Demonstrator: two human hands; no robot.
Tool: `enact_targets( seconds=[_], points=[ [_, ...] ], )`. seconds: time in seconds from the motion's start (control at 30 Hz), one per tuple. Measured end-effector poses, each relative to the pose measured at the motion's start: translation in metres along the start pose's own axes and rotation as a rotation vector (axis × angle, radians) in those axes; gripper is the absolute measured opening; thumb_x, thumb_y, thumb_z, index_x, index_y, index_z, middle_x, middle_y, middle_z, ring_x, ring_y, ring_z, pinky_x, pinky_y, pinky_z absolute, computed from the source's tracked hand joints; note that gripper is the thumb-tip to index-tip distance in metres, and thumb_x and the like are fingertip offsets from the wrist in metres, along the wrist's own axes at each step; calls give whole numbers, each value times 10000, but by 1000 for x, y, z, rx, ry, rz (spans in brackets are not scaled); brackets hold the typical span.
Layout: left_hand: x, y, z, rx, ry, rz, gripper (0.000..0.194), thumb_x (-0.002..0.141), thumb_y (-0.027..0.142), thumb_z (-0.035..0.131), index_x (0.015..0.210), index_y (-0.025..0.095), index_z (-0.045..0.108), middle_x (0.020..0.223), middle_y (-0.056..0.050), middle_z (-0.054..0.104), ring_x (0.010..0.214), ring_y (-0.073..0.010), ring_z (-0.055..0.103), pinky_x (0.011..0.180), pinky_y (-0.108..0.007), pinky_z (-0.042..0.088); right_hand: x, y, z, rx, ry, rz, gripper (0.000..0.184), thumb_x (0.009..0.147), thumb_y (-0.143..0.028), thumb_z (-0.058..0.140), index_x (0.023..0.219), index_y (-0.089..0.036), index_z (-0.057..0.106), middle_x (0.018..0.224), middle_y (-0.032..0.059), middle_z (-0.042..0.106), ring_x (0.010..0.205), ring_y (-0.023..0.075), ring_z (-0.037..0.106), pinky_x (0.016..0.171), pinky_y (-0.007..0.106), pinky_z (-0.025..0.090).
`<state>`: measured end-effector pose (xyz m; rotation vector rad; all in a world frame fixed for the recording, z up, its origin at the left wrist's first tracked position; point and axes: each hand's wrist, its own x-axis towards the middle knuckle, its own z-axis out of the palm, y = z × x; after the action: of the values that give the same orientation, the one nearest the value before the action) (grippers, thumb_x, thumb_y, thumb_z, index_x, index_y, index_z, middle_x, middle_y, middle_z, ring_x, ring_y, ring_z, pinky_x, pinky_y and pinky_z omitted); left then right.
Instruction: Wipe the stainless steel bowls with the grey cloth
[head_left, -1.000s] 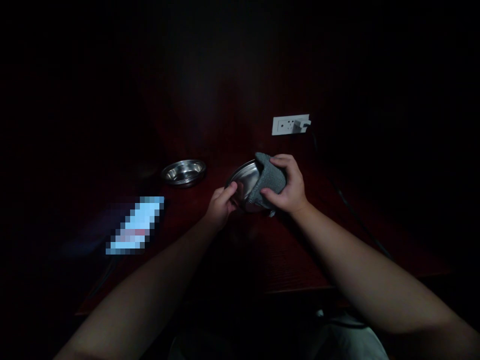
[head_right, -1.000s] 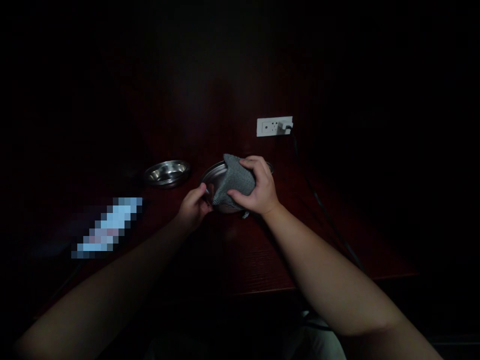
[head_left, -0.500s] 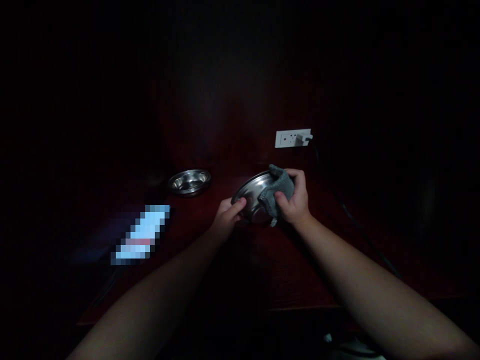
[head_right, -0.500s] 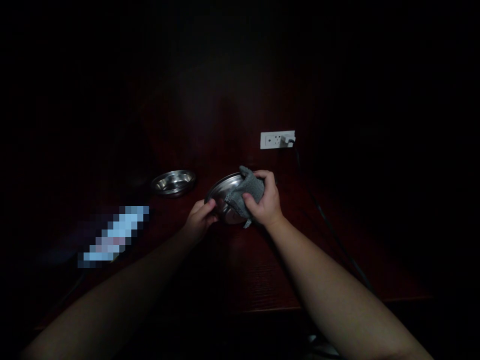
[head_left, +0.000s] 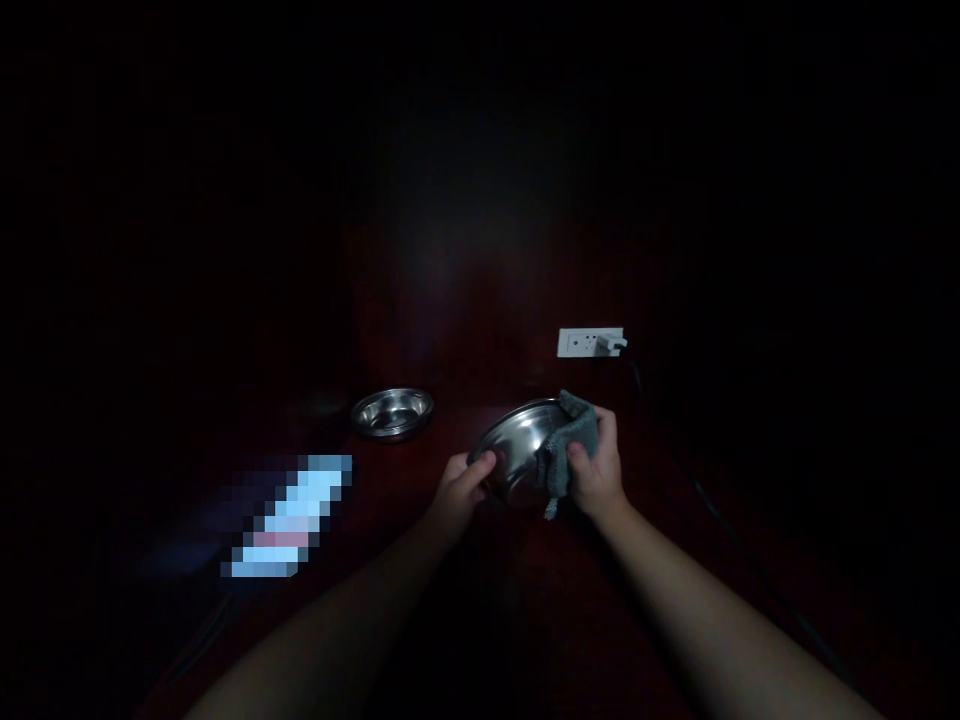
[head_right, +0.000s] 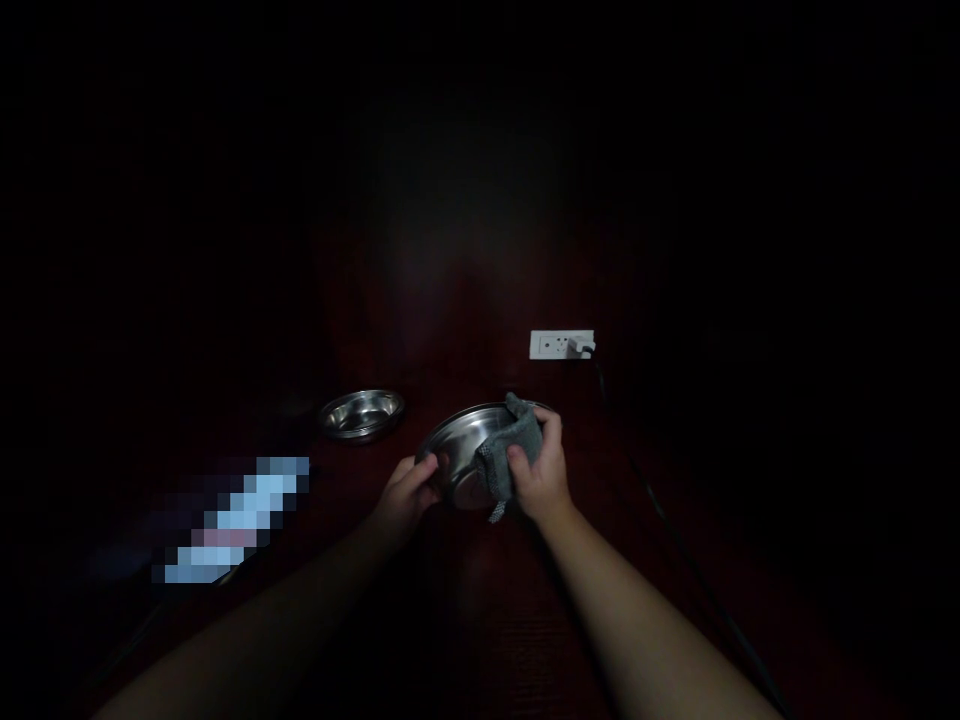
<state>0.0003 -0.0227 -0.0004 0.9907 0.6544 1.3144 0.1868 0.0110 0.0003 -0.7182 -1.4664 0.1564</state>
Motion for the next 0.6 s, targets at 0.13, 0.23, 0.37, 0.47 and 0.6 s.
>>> enact_targets(
  seconds=[0.13, 0.23, 0.37, 0.47, 0.6],
  points=[
    [-1, 1, 1, -54, 28, 1, 312, 616, 412, 741, 705, 126, 654, 676, -55, 673, 622, -179, 623, 584, -297, 496, -1, 2, 1, 6, -4, 42, 544, 763, -602, 478, 1128, -204, 403, 1033, 95, 507, 931, 253, 531, 818, 456, 442],
    [0, 0, 1, -57, 42, 16, 312, 617, 411, 741, 697, 125, 647, 655, -49, 668, 607, -173, 622, 572, -291, 494, -1, 1, 1, -8, 0, 52, 530, 775, -602, 458, 1127, -209, 407, 1033, 85, 509, 931, 240, 536, 823, 428, 446],
    [1, 0, 0, -49, 55, 25, 319, 617, 418, 740, 693, 123, 643, 643, -45, 662, 588, -167, 614, 565, -291, 492, -2, 0, 1, 21, 0, 82, 497, 797, -579, 445, 1130, -215, 394, 1000, 69, 518, 883, 220, 549, 799, 398, 454],
    [1, 0, -1, -33, 55, 34, 321, 612, 419, 746, 682, 124, 642, 626, -37, 652, 580, -158, 607, 564, -281, 487, -2, 0, 2, 47, 9, 102, 479, 804, -565, 445, 1135, -223, 396, 992, 64, 532, 874, 220, 558, 797, 396, 455],
    [0, 2, -1, -10, 32, 47, 310, 625, 419, 739, 674, 128, 644, 626, -29, 648, 592, -151, 605, 573, -273, 486, -3, 1, 2, 63, 14, 113, 456, 820, -539, 435, 1147, -223, 403, 1007, 65, 552, 885, 227, 576, 808, 400, 456]
  ],
)
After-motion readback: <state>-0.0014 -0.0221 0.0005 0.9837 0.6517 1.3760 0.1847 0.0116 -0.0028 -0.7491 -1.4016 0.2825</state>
